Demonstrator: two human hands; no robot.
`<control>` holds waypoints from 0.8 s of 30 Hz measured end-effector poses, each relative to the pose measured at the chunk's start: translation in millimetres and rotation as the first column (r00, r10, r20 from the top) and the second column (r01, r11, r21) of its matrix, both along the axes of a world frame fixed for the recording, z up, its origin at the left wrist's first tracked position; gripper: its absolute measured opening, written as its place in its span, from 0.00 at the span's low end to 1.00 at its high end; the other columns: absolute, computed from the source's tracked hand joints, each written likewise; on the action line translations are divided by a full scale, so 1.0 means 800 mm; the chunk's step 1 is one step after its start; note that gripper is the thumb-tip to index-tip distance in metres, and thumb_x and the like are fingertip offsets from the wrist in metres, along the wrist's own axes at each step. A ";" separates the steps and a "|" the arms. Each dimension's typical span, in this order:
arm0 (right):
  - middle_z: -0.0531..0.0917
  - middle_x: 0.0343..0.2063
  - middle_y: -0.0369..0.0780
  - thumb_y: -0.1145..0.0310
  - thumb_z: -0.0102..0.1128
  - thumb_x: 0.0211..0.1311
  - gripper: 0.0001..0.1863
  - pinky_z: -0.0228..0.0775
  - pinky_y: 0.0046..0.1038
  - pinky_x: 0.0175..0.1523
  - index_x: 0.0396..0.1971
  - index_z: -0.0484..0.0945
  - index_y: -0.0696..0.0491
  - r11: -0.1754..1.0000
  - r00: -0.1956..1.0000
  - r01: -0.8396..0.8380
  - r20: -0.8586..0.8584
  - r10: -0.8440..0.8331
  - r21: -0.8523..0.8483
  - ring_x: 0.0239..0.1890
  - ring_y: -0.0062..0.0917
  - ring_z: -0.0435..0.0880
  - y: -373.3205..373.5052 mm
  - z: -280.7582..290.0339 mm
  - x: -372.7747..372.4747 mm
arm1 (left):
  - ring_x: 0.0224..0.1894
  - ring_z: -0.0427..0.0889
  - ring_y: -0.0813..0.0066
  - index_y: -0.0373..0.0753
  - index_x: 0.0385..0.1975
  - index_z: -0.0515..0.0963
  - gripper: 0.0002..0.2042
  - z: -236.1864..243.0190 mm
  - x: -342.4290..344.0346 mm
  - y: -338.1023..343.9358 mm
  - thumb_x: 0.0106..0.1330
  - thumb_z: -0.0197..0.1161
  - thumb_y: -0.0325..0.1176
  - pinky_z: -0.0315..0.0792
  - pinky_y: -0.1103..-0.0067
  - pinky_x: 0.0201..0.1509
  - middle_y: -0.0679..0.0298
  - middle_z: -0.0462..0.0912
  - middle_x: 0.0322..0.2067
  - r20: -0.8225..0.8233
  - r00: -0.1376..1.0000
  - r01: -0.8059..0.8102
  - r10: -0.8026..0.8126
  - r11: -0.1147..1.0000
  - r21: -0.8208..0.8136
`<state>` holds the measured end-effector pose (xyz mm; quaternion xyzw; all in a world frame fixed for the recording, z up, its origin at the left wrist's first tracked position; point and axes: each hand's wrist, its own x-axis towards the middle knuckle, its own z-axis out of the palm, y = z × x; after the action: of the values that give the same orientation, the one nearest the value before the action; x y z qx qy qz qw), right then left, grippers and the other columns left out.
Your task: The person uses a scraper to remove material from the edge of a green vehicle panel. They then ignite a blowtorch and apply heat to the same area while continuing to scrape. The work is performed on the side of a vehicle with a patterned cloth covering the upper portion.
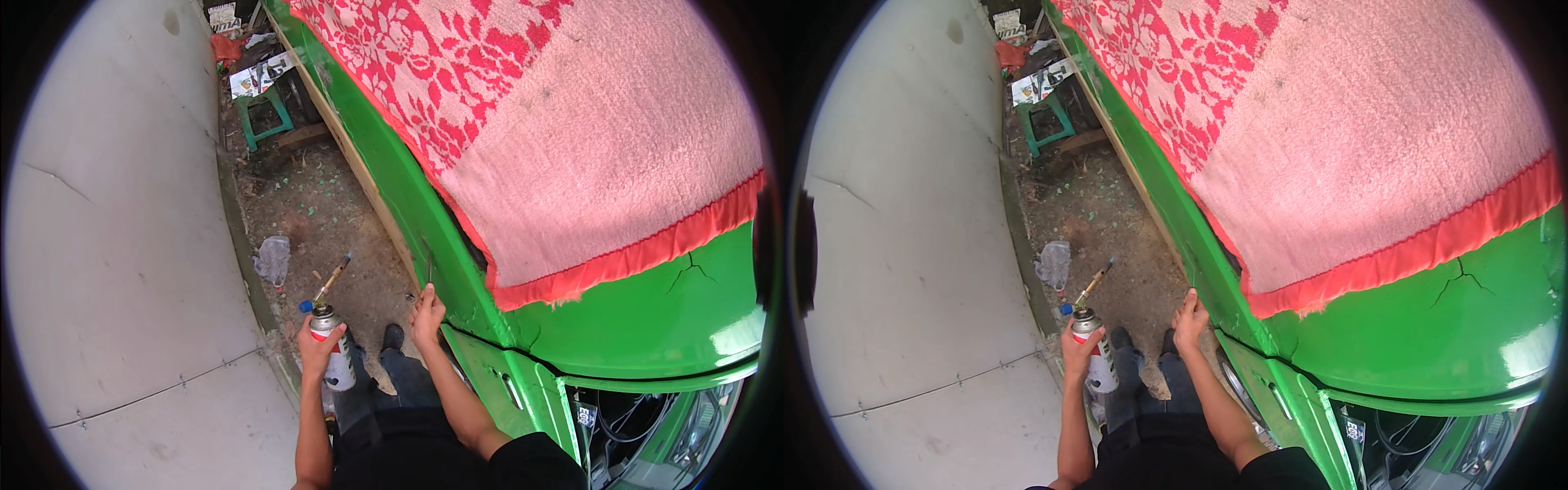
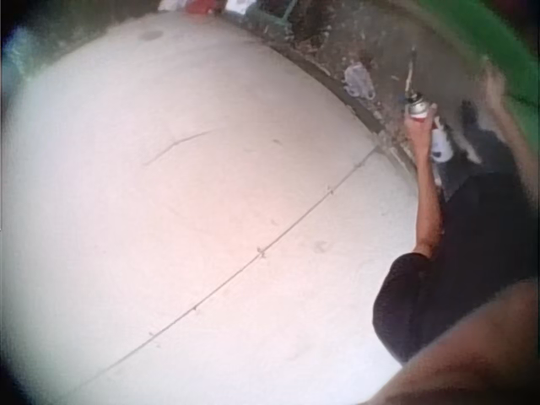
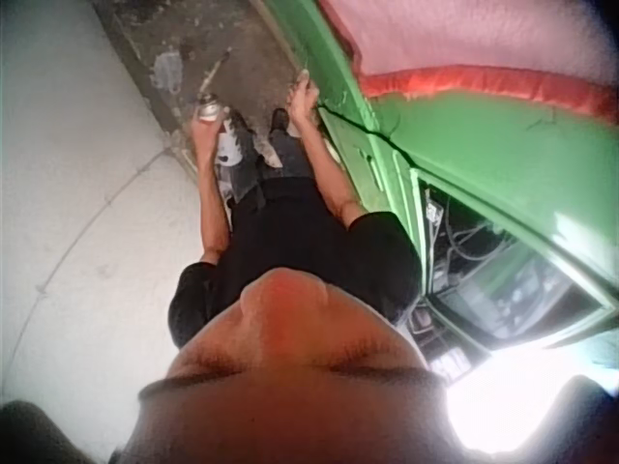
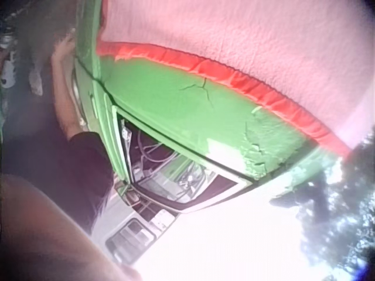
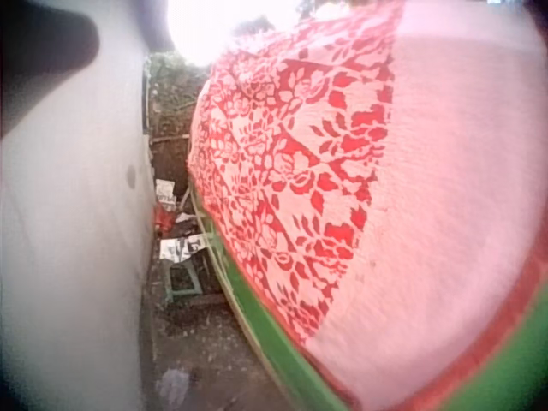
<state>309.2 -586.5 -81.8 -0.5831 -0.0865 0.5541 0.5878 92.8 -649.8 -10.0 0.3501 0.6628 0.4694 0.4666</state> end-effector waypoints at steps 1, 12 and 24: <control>0.59 0.12 0.25 0.50 0.53 0.73 0.21 0.43 0.19 0.13 0.23 0.64 0.47 1.000 1.000 -0.014 -0.008 0.014 0.001 0.09 0.11 0.54 0.002 -0.001 0.000 | 0.30 0.81 0.79 0.33 0.40 0.76 0.20 -0.001 0.000 0.000 0.53 0.77 0.35 0.74 0.79 0.38 0.63 0.84 0.30 0.003 1.000 -0.002 0.002 1.000 0.002; 0.59 0.12 0.26 0.48 0.52 0.72 0.22 0.44 0.20 0.12 0.24 0.65 0.48 0.993 0.993 -0.116 0.025 0.116 -0.010 0.08 0.11 0.53 0.002 -0.009 0.012 | 0.32 0.81 0.79 0.33 0.41 0.77 0.20 0.006 0.017 0.003 0.53 0.77 0.35 0.74 0.79 0.39 0.63 0.85 0.31 0.034 0.998 0.046 -0.045 0.998 -0.047; 0.57 0.11 0.26 0.48 0.52 0.73 0.23 0.42 0.21 0.12 0.23 0.64 0.48 0.991 0.991 -0.132 0.006 0.132 -0.015 0.08 0.11 0.53 -0.009 -0.010 0.026 | 0.31 0.81 0.79 0.34 0.40 0.77 0.20 0.008 0.039 0.015 0.52 0.77 0.36 0.75 0.79 0.38 0.63 0.85 0.31 0.071 0.989 0.130 -0.126 0.990 -0.053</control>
<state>329.9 -593.6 -90.0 -0.5823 -0.1230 0.5903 0.5452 124.0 -637.9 -3.4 0.3621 0.6361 0.4308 0.5278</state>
